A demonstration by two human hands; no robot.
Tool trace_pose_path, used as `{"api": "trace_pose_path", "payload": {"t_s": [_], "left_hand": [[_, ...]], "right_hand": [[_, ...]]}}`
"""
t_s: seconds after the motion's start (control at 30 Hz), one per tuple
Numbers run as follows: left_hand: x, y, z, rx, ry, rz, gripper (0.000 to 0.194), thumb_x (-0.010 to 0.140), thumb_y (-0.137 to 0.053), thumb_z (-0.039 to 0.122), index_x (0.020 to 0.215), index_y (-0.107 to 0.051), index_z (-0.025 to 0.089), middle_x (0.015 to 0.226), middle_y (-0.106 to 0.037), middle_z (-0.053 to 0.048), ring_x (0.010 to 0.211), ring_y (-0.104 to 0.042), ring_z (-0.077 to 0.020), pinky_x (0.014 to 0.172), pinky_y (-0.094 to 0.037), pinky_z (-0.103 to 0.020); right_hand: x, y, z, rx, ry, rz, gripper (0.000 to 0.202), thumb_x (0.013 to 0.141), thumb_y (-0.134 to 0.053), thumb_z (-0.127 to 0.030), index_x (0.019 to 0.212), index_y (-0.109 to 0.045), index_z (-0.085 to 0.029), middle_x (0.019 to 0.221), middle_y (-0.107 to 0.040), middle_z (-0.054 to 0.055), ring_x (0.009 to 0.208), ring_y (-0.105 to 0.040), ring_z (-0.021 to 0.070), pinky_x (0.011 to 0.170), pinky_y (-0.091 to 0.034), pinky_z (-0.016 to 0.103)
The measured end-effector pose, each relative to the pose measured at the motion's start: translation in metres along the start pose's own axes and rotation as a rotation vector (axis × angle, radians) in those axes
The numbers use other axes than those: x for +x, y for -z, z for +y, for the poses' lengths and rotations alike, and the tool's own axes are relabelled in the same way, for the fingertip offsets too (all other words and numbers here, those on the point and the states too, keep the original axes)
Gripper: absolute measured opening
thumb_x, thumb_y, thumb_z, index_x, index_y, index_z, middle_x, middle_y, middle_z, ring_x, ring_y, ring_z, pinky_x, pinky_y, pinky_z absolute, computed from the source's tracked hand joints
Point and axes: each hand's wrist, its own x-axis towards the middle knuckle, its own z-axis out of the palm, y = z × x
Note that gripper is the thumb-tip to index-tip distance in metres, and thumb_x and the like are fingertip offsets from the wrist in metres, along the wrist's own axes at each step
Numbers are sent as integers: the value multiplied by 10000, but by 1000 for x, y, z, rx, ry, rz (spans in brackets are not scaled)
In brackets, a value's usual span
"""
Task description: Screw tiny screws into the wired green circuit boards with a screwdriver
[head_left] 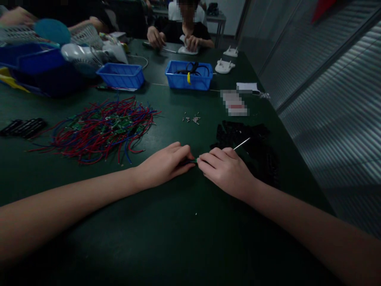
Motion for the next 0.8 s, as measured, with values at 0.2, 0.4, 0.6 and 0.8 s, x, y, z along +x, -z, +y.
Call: {"api": "trace_pose_path", "payload": {"t_s": [0.2,0.4,0.6,0.8], "left_hand": [[-1,0,-2,-14,36,-46,176,908,-520,338,988,-511,181,872,-536,-30,796,-511,-152,643,-410,-244],[1,1,0,-22,-4,-52,111,919,-505,289,916,-482,180,839,-520,-15,785,-494,-140,637,-386,-229],[2,2,-2,-48,-31,-72,97,924,-486,264,878,-451,185,829,-507,-11,780,-487,-136,630,-376,-226],[15,5,1,-36,18,-119,151,839,-573,256,852,-437,193,805,-487,2,724,-481,-130,593,-366,-228]], "right_hand": [[-2,-2,2,53,-31,-23,181,932,-453,-193,1020,-611,-201,1053,-671,12,919,-533,179,760,-290,354],[0,-3,3,123,-98,-49,193,954,-411,-229,982,-602,-216,1012,-661,-3,915,-535,174,758,-289,350],[0,-5,2,191,-166,-67,147,920,-465,-218,990,-593,-207,1009,-639,0,908,-516,175,766,-289,335],[1,-8,2,222,-227,-60,176,914,-468,-258,1041,-572,-195,985,-623,20,904,-502,194,767,-295,335]]}}
